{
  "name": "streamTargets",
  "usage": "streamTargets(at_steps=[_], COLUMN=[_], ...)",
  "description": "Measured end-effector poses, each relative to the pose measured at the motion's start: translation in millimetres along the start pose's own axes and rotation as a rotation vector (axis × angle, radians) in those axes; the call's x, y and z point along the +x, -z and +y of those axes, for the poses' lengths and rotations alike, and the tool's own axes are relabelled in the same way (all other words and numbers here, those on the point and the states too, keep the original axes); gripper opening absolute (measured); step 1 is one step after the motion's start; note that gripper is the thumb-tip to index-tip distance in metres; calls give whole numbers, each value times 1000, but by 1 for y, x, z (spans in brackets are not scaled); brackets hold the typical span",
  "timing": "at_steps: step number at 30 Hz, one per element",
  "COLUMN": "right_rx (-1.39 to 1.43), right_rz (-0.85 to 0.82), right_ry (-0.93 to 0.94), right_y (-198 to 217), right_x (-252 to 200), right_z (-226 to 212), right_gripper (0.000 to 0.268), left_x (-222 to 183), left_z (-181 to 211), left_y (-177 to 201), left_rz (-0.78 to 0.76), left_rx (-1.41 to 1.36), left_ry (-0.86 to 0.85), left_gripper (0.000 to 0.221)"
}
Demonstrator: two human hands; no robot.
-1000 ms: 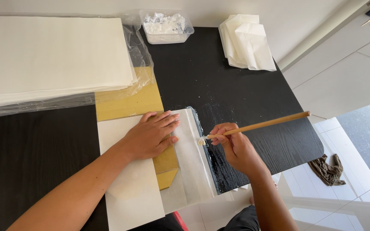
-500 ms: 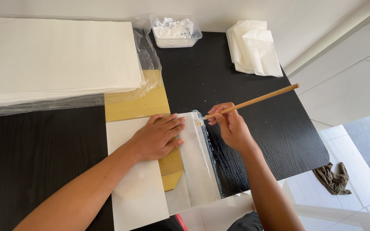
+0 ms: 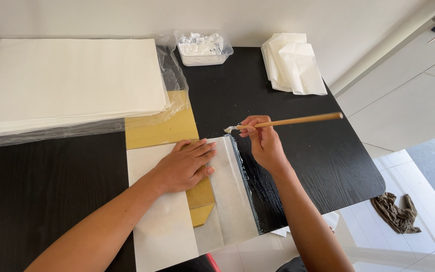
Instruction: Assembling a paper bag by folding paper around a template and applying glue with a brush.
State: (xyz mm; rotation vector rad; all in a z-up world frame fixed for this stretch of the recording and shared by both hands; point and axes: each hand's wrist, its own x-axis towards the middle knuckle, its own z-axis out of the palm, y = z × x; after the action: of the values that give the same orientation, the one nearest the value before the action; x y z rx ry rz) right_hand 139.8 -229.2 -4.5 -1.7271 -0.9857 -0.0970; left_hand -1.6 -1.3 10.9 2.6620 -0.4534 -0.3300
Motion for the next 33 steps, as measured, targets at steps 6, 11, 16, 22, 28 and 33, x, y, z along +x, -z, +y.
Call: streamTargets(at_steps=[6, 11, 16, 22, 28, 33], right_rx=[25, 16, -20, -80, -64, -65], right_rz=[-16, -84, -138, -170, -211, -242], right_ry=[24, -24, -83, -133, -192, -228], right_y=[0, 6, 13, 22, 34, 41], right_x=[-5, -18, -32, -54, -80, -102], right_z=[-4, -7, -33, -60, -72, -79], right_gripper=[5, 5, 4, 3, 5, 5], left_x=[-1, 1, 0, 1, 2, 0], left_z=[1, -1, -1, -1, -2, -2], left_y=[0, -3, -4, -6, -8, -7], left_rz=[10, 9, 3, 14, 22, 22], left_rx=[7, 6, 14, 41, 42, 28], left_ry=[3, 3, 3, -5, -10, -15], left_gripper=[66, 66, 66, 68, 68, 67])
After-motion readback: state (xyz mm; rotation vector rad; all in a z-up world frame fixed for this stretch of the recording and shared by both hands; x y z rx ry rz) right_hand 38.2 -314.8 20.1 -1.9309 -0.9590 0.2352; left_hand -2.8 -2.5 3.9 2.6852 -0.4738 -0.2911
